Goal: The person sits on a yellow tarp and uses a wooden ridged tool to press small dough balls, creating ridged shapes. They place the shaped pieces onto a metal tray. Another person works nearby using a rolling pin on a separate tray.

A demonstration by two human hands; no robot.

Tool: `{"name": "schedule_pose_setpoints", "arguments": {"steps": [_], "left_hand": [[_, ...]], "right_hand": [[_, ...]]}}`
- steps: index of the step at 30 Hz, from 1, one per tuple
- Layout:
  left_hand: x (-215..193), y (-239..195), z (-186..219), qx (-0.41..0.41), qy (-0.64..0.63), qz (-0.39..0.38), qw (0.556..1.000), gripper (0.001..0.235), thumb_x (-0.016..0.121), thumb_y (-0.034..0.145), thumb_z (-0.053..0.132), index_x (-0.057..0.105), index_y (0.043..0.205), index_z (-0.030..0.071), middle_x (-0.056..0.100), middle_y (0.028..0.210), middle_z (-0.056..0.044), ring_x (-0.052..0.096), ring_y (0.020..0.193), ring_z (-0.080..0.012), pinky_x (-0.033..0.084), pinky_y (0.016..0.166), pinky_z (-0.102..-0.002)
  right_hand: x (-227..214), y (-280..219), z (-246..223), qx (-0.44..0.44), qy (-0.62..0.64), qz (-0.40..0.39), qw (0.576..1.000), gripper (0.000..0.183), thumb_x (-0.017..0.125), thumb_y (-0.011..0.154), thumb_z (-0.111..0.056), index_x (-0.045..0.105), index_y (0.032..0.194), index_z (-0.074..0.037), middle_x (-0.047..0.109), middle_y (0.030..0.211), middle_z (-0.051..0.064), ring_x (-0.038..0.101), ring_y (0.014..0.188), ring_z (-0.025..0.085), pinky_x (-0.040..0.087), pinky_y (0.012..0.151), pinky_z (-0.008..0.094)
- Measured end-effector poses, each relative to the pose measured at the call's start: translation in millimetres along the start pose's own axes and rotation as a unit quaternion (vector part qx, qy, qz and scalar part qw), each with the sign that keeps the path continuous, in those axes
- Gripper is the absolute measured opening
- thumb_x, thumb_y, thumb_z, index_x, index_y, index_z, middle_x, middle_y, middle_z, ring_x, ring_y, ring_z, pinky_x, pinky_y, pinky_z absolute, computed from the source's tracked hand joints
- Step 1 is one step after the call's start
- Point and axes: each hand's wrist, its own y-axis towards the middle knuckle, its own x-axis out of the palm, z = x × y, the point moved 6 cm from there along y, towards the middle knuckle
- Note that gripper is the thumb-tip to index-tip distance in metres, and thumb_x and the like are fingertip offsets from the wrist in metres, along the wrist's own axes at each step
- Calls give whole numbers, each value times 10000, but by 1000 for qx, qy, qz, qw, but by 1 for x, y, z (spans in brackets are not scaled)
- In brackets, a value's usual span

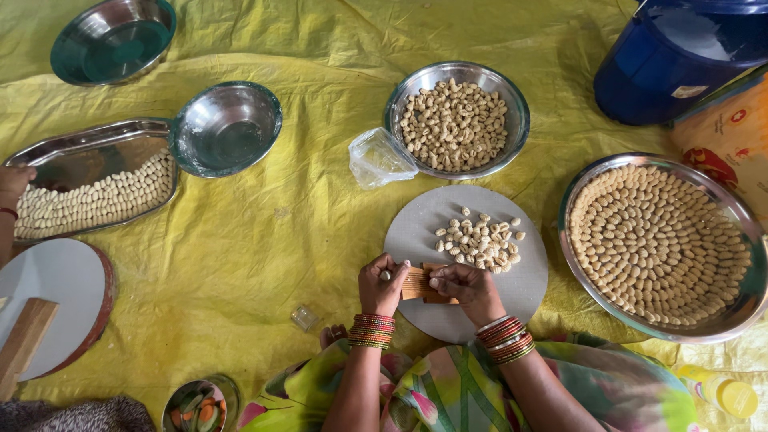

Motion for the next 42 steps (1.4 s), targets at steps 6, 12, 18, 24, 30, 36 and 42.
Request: {"name": "schedule_pose_setpoints", "arguments": {"steps": [6,12,18,24,30,36,42], "left_hand": [[1,-1,-1,-4,-3,3,1000,429,762,869,145,424,630,34,424,534,-4,382,536,-78,335,511,-286],[2,-2,-4,-10,-28,3,1000,425,764,871,127,425,630,42,411,543,16,367,546,-58,320,509,-272],[1,-2,-6,-39,-60,0,997,396,756,877,117,465,617,53,483,524,25,427,479,-45,344,458,-262],[1,-3,-7,-39,-65,3,997,385,757,877,100,481,611,60,500,505,19,452,435,-47,349,427,-259],[0,-2,-12,-28,-58,9,998,387,762,873,101,477,618,49,493,514,18,449,463,-46,351,442,-261],[-1,-2,-12,-39,-56,7,998,379,756,868,106,479,617,46,509,512,12,472,447,-54,368,435,-266],[-1,-2,-16,-55,-76,0,996,379,748,868,108,468,620,44,492,515,13,460,447,-57,360,436,-271]], "right_hand": [[-7,1,9,-6,-62,34,998,115,795,844,-23,760,947,13,786,932,56,711,823,110,590,740,265],[-16,4,20,36,-21,41,998,141,780,858,-15,735,989,3,775,908,102,712,813,145,555,681,260],[-21,8,23,20,39,13,999,138,763,848,-6,710,970,29,783,944,98,753,878,164,604,726,272],[-26,7,21,34,-38,35,998,156,778,855,-16,739,998,29,784,938,94,736,867,152,600,731,277],[-32,6,19,48,-61,38,996,141,760,868,-33,747,998,20,791,944,92,742,864,150,614,752,274],[-41,9,28,57,-51,39,996,117,747,883,-29,749,985,27,789,950,97,746,875,158,621,759,275],[-52,12,40,75,-56,49,994,111,735,876,-12,739,984,15,780,996,87,746,907,149,638,777,277]]}}
